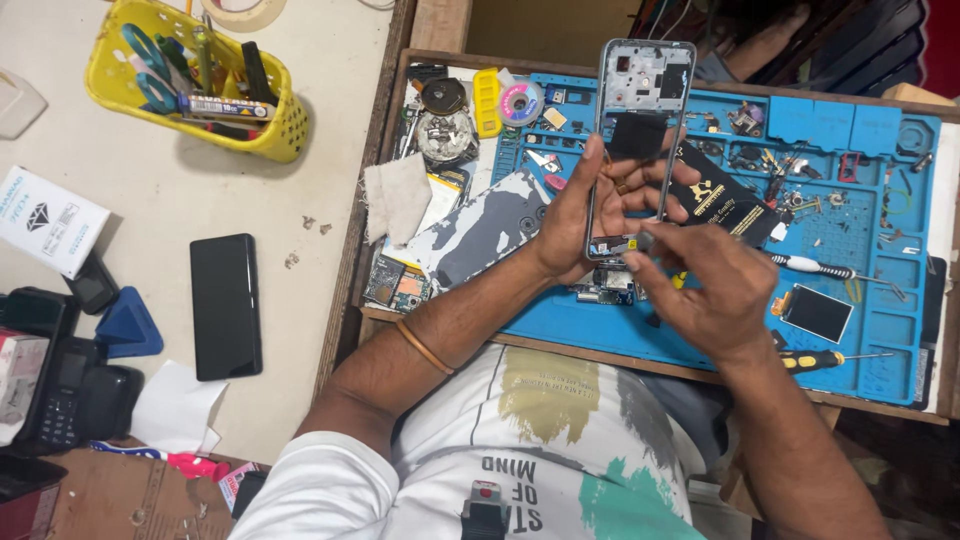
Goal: The person uses a metal spudger to pry and separate the battery from the phone chassis. They then use a screwdriver to remove screws from the internal frame and continue prying components loose. The person handles the phone frame, battery, and internal parts while working at a cluttered repair bench.
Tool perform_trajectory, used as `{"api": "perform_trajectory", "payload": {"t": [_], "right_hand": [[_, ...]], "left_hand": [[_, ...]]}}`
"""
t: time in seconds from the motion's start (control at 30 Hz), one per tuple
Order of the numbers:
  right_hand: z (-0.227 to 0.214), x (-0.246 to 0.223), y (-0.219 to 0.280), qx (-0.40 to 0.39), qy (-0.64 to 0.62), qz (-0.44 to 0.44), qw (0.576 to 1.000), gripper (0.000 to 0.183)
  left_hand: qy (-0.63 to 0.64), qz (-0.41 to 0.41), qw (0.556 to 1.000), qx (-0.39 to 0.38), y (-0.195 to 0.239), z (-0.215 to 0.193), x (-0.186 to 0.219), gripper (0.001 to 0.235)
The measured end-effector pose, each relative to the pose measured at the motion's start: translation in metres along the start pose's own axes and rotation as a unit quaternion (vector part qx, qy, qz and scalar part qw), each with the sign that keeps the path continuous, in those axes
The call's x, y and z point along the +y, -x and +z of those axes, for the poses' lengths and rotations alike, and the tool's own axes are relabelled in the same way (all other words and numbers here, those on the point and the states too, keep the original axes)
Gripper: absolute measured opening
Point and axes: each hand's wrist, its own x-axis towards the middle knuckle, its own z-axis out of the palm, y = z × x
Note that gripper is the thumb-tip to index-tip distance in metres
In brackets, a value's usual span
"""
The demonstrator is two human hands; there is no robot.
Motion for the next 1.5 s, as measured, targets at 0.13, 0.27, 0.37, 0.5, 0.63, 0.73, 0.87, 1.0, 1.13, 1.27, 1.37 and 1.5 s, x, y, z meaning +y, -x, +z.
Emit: {"api": "perform_trajectory", "payload": {"t": [0.13, 0.27, 0.37, 0.5, 0.63, 0.73, 0.87, 1.0, 1.13, 1.27, 1.37, 1.5], "right_hand": [[-0.002, 0.008, 0.004, 0.022, 0.005, 0.013, 1.000, 0.023], [-0.004, 0.014, 0.009, 0.026, -0.028, 0.028, 0.999, 0.021], [-0.012, -0.005, 0.005, 0.014, -0.098, 0.025, 0.995, 0.029], [-0.037, -0.059, 0.003, -0.162, -0.122, -0.059, 0.977, 0.048], [-0.057, -0.069, 0.033, -0.375, -0.411, -0.129, 0.821, 0.043], [-0.052, -0.050, 0.063, -0.416, -0.547, -0.195, 0.700, 0.043], [-0.048, -0.043, 0.069, -0.425, -0.592, -0.207, 0.653, 0.039], [-0.053, -0.051, 0.034, -0.445, -0.569, -0.183, 0.667, 0.032], [-0.053, -0.055, 0.007, -0.362, -0.365, -0.197, 0.835, 0.023], [-0.035, -0.039, -0.014, -0.357, 0.099, 0.024, 0.929, 0.024], [-0.025, -0.021, -0.027, -0.234, 0.217, -0.056, 0.946, 0.031], [-0.007, -0.005, -0.026, -0.205, 0.241, -0.073, 0.946, 0.038]], "left_hand": [[0.015, 0.003, 1.000, -0.016, 0.001, -0.001, -0.002, 0.086], [-0.002, 0.004, 1.000, -0.019, 0.000, 0.000, -0.001, 0.088], [-0.002, 0.005, 1.000, 0.000, 0.000, 0.001, 0.001, 0.087], [-0.016, 0.007, 1.000, -0.008, -0.001, 0.000, 0.004, 0.090], [-0.009, 0.015, 1.000, -0.006, 0.001, -0.003, 0.004, 0.090], [-0.020, 0.028, 0.999, 0.012, 0.002, -0.009, 0.008, 0.090], [-0.031, 0.059, 0.997, 0.026, 0.004, -0.011, 0.006, 0.090], [-0.019, 0.083, 0.996, 0.037, 0.003, -0.010, 0.011, 0.088], [-0.047, 0.118, 0.991, 0.051, 0.003, -0.021, 0.021, 0.087], [-0.071, 0.149, 0.985, 0.058, 0.003, -0.028, 0.026, 0.088], [-0.075, 0.160, 0.983, 0.059, 0.001, -0.027, 0.027, 0.087], [-0.070, 0.163, 0.982, 0.058, 0.000, -0.031, 0.025, 0.087]]}}
